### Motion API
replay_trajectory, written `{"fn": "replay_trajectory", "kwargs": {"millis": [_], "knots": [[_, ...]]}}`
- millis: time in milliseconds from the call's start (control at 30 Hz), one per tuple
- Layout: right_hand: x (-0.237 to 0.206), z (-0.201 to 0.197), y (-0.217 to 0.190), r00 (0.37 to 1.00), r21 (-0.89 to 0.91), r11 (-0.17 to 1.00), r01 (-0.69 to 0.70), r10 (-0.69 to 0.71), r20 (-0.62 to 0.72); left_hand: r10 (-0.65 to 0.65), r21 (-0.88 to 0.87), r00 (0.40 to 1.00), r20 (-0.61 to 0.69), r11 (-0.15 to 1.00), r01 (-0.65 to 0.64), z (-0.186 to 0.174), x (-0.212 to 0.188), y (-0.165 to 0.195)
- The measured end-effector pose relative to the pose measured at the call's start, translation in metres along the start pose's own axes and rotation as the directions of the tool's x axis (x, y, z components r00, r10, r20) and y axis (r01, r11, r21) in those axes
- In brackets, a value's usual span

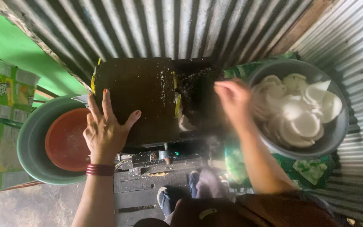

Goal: The person holds a coconut half against a rotating electric grater, moving it in circular motions to shave off white coconut slices that fall into a large basin. They periodically reposition the coconut and reach into the basin to rearrange the accumulating slices.

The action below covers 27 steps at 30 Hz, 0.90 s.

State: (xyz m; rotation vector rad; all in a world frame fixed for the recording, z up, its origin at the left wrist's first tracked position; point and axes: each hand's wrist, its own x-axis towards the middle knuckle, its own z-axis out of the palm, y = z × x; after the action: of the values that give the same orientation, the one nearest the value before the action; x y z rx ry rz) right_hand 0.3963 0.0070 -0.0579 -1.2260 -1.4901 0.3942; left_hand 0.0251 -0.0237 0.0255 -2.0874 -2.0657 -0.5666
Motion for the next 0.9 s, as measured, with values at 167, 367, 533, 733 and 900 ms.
{"fn": "replay_trajectory", "kwargs": {"millis": [167, 367, 533, 733, 900], "knots": [[0.026, -0.109, 0.090, 0.995, -0.503, 0.860, -0.091, 0.103, -0.003, -0.039, -0.059, 0.996, 0.078, 0.997, 0.044, -0.003, 0.004, 0.000], [0.065, -0.136, 0.167, 0.879, -0.903, 0.401, -0.154, 0.473, 0.060, -0.052, -0.046, 0.995, 0.088, 0.997, 0.056, -0.008, 0.008, 0.003], [0.046, -0.100, 0.126, 0.888, -0.954, 0.296, -0.040, 0.449, 0.102, -0.076, -0.029, 0.991, 0.111, 0.996, 0.080, -0.007, 0.008, 0.004], [0.043, -0.105, 0.102, 0.946, -0.942, 0.296, 0.160, 0.227, 0.232, -0.065, -0.023, 0.995, 0.078, 0.997, 0.067, -0.003, 0.010, 0.000], [0.045, -0.135, 0.156, 0.873, -0.897, 0.173, 0.407, 0.216, 0.437, -0.066, -0.048, 0.994, 0.084, 0.996, 0.070, -0.004, 0.009, -0.001]]}}
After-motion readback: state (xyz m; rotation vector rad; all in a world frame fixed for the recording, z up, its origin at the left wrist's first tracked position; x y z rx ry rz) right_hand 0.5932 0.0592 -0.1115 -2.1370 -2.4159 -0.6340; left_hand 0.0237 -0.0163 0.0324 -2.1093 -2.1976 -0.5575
